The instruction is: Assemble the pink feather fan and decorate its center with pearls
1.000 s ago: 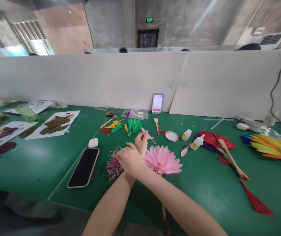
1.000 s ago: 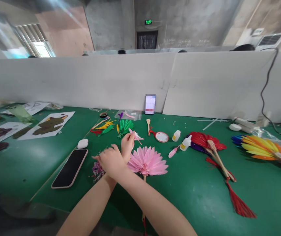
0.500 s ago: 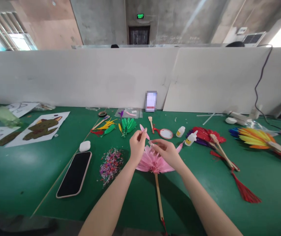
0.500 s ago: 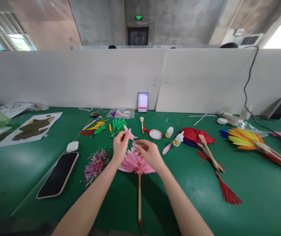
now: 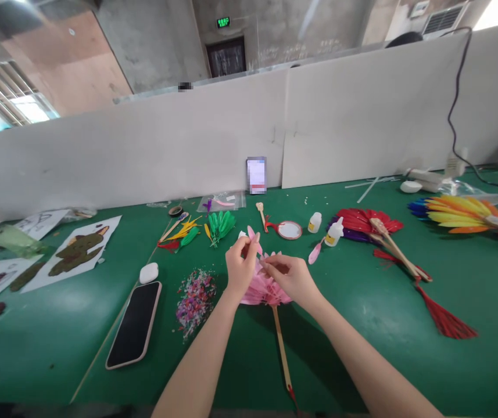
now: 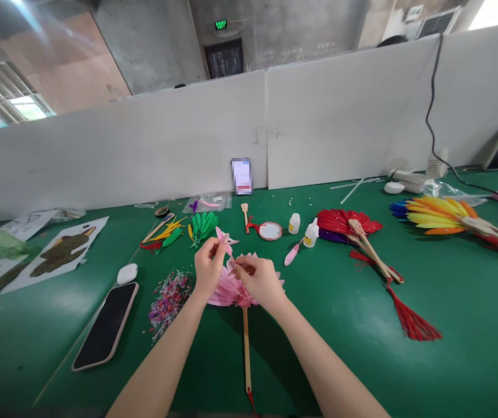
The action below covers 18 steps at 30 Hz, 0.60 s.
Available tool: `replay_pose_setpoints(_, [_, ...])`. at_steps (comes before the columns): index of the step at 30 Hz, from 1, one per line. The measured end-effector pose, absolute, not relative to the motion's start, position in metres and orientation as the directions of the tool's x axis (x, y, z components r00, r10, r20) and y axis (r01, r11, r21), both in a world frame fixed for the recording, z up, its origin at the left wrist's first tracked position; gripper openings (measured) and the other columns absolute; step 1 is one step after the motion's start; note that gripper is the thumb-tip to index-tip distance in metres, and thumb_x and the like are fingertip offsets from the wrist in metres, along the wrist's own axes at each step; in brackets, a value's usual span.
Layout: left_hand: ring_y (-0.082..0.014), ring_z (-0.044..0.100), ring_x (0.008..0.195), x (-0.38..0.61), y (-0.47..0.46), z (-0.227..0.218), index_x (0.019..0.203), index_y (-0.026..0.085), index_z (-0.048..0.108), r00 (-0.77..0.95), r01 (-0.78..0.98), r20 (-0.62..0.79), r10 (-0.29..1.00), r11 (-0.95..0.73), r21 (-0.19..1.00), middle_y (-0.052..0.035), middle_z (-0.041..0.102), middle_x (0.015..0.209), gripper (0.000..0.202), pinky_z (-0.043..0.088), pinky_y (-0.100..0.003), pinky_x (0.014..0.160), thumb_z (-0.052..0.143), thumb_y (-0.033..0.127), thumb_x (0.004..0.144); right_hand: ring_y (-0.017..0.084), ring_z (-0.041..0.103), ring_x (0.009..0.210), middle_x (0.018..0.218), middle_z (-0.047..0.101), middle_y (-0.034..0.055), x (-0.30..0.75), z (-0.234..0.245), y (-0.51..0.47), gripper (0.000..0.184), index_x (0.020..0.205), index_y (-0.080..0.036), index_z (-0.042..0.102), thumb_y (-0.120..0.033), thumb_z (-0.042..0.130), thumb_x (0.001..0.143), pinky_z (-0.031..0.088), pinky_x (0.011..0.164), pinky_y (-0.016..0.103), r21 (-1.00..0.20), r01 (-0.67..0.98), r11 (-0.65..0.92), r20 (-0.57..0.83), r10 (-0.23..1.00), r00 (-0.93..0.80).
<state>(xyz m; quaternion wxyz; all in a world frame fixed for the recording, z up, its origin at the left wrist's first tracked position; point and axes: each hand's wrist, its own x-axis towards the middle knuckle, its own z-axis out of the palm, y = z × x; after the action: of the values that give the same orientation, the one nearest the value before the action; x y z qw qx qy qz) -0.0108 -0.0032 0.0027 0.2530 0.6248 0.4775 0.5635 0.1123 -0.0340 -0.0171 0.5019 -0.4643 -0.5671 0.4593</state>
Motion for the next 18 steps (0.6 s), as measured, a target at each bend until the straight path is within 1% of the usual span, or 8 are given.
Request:
replay_pose_setpoints(6, [-0.009, 0.032, 0.048, -0.0085, -0.0051, 0.0034, 0.056, 0.019, 0.041, -0.065, 0.327, 0.465, 0.883, -0.421, 0.846, 0.0043, 0.036, 0.051, 0.037, 0.029, -0.022, 0.05, 0.053, 0.041, 0.082, 0.025, 0.069, 0.067, 0.069, 0.072, 0.0082, 0.1137, -0.0141, -0.0336, 0.022, 0.072, -0.017, 0.071, -0.038, 0.067, 0.069, 0.056, 0.06, 0.035, -0.997, -0.006, 0.075, 0.075, 0.993, -0.087])
replay_pose_setpoints(10, [-0.0091, 0.032, 0.049, -0.0078, -0.0054, 0.0027, 0.056, 0.019, 0.041, -0.066, 0.33, 0.467, 0.882, -0.423, 0.844, 0.0043, 0.036, 0.051, 0.035, 0.029, -0.022, 0.05, 0.053, 0.037, 0.083, 0.024, 0.069, 0.067, 0.069, 0.072, 0.008, 0.1148, -0.0111, -0.0346, 0.025, 0.07, -0.016, 0.071, -0.041, 0.07, 0.066, 0.057, 0.061, 0.035, -0.998, -0.05, 0.027, 0.033, 0.994, -0.107])
replay_pose_setpoints(15, [-0.0091, 0.032, 0.048, -0.0078, -0.005, 0.0013, 0.055, 0.019, 0.041, -0.076, 0.328, 0.465, 0.882, -0.419, 0.847, 0.0043, 0.036, 0.05, 0.036, 0.028, -0.022, 0.051, 0.054, 0.037, 0.083, 0.023, 0.069, 0.065, 0.065, 0.071, 0.0077, 0.1143, -0.0104, -0.035, 0.033, 0.072, -0.015, 0.071, -0.047, 0.072, 0.063, 0.058, 0.063, 0.035, -0.994, -0.105, -0.024, -0.012, 0.993, -0.116])
replay_pose_setpoints(18, [-0.0093, 0.032, 0.049, -0.008, -0.0047, 0.001, 0.055, 0.018, 0.042, -0.085, 0.323, 0.459, 0.885, -0.411, 0.852, 0.004, 0.037, 0.05, 0.036, 0.028, -0.022, 0.051, 0.054, 0.038, 0.082, 0.023, 0.069, 0.065, 0.064, 0.071, 0.0068, 0.1139, -0.011, -0.0344, 0.036, 0.071, -0.015, 0.071, -0.049, 0.075, 0.059, 0.058, 0.064, 0.036, -0.99, -0.132, -0.044, -0.029, 0.993, -0.114])
